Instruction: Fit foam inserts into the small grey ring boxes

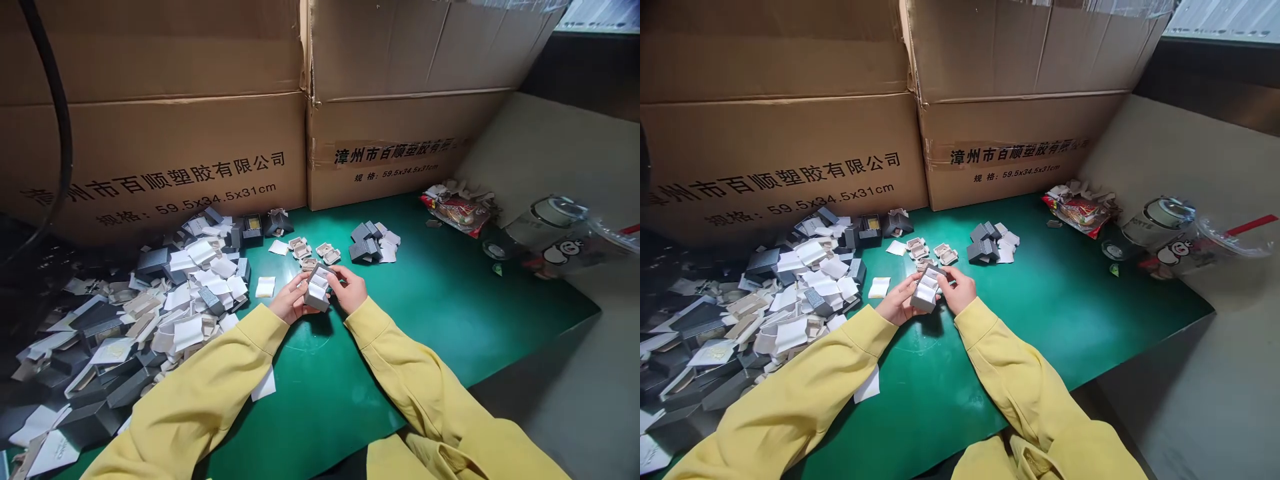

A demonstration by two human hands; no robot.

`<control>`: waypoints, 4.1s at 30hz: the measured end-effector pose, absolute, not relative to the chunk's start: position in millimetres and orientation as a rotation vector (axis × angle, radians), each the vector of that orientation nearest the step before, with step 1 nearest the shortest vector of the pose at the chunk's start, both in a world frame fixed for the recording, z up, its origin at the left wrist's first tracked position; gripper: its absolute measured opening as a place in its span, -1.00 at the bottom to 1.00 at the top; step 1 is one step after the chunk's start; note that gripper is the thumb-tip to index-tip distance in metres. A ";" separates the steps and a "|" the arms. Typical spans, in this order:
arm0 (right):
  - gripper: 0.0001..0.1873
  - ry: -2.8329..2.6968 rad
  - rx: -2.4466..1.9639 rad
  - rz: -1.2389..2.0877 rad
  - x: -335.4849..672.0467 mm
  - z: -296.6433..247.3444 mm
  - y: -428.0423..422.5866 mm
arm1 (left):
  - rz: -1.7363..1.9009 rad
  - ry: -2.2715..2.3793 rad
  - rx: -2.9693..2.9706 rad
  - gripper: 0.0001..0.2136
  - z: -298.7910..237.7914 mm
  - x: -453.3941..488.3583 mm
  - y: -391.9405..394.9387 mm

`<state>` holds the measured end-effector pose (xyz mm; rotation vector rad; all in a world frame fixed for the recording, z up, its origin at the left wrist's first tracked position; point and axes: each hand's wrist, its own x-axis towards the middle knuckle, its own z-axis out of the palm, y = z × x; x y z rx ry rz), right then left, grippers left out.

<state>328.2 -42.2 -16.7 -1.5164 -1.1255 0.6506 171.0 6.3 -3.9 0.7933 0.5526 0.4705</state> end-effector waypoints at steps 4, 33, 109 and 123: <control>-0.66 -1.148 -1.480 0.770 331.4 -10.3 -41.9 | 0.417 0.542 0.819 -0.46 -7.9 169.4 7.1; -0.93 -1.252 -1.609 0.577 315.6 -8.8 -47.6 | 0.872 0.678 1.775 -0.54 -7.5 171.6 1.7; -0.56 -1.436 -1.610 0.509 367.1 -29.2 -29.8 | 1.212 1.985 2.322 -0.51 120.5 30.7 43.6; -0.55 -1.864 -1.974 0.189 388.0 -41.2 -23.3 | 0.840 1.095 1.722 -0.43 81.9 79.8 0.2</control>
